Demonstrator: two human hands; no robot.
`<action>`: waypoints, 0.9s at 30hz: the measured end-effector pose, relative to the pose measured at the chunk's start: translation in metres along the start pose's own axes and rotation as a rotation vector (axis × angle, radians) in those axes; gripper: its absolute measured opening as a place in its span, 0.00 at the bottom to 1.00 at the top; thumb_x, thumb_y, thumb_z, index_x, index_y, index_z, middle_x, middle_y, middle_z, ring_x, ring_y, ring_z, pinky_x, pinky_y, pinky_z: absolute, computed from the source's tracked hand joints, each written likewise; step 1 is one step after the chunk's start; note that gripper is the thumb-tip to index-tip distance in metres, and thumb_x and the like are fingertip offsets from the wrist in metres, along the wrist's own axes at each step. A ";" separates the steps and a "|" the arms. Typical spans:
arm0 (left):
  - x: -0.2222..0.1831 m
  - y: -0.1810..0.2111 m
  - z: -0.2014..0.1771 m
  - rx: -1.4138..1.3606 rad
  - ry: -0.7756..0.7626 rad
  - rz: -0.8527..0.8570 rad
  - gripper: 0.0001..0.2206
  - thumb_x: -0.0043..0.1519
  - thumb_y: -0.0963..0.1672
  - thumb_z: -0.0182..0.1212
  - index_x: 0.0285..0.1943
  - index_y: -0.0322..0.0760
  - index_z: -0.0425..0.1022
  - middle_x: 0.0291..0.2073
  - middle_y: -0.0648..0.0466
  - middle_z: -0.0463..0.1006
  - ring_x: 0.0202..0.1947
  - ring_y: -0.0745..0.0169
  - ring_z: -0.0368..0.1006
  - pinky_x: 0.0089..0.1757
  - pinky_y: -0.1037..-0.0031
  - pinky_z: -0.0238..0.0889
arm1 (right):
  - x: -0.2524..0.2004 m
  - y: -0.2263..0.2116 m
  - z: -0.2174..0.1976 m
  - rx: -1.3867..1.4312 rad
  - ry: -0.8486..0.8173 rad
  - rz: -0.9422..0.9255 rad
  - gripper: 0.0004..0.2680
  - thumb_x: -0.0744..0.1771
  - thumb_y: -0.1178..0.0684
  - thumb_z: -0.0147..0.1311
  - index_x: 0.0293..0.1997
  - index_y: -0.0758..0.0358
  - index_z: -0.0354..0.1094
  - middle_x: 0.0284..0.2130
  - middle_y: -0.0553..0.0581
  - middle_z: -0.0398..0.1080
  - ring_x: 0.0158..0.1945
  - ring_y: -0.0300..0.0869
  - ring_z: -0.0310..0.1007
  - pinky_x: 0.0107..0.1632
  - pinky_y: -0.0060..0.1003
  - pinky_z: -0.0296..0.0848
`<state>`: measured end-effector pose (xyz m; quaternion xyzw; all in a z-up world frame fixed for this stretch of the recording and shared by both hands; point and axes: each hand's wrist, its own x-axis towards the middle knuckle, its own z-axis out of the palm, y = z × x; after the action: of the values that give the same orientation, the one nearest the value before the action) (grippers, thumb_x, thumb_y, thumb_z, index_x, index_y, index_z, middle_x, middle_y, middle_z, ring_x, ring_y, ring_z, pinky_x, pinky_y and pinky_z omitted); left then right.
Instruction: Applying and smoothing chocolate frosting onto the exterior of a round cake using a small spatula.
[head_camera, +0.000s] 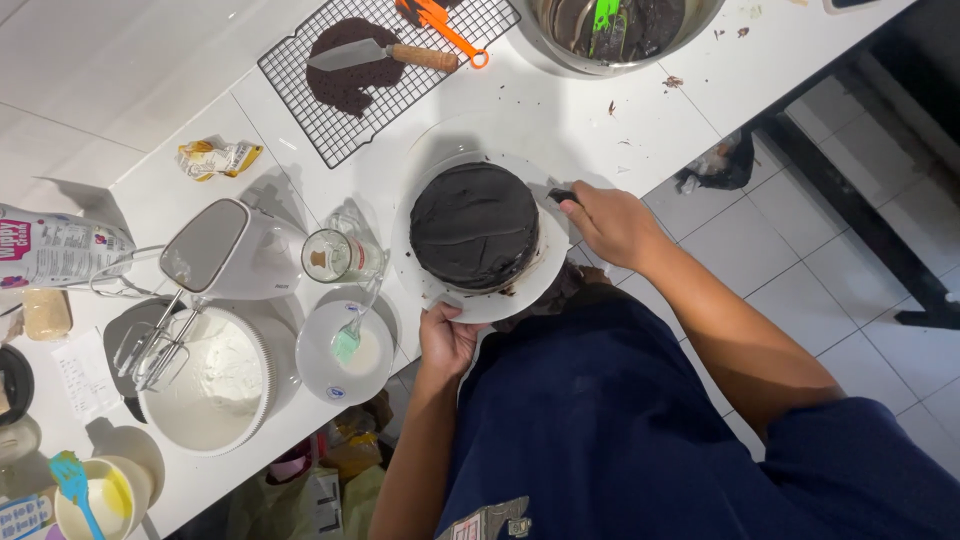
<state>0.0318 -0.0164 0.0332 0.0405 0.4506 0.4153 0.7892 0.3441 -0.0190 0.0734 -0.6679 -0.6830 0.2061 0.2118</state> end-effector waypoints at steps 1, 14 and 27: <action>-0.001 -0.002 0.003 -0.013 0.007 0.024 0.29 0.50 0.36 0.50 0.66 0.29 0.58 0.52 0.33 0.73 0.35 0.26 0.78 0.32 0.46 0.80 | -0.001 0.004 -0.003 0.211 -0.004 0.077 0.11 0.74 0.48 0.40 0.40 0.61 0.63 0.18 0.61 0.66 0.23 0.55 0.70 0.28 0.46 0.67; 0.039 -0.051 -0.014 0.079 0.225 0.247 0.27 0.60 0.36 0.49 0.68 0.53 0.53 0.60 0.37 0.66 0.41 0.31 0.79 0.40 0.52 0.79 | 0.032 0.087 -0.070 0.219 0.083 -0.005 0.04 0.69 0.67 0.46 0.46 0.72 0.66 0.40 0.64 0.61 0.42 0.56 0.70 0.46 0.47 0.71; 0.021 -0.065 0.065 0.091 0.526 0.415 0.26 0.64 0.39 0.55 0.67 0.48 0.48 0.61 0.37 0.63 0.44 0.31 0.77 0.44 0.50 0.77 | 0.090 0.115 -0.038 -0.487 0.246 -0.371 0.13 0.64 0.58 0.58 0.55 0.64 0.74 0.44 0.63 0.75 0.51 0.51 0.77 0.56 0.40 0.75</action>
<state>0.1253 -0.0240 0.0288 0.0581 0.6391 0.5427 0.5420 0.4590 0.0736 0.0412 -0.5830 -0.7916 -0.0875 0.1606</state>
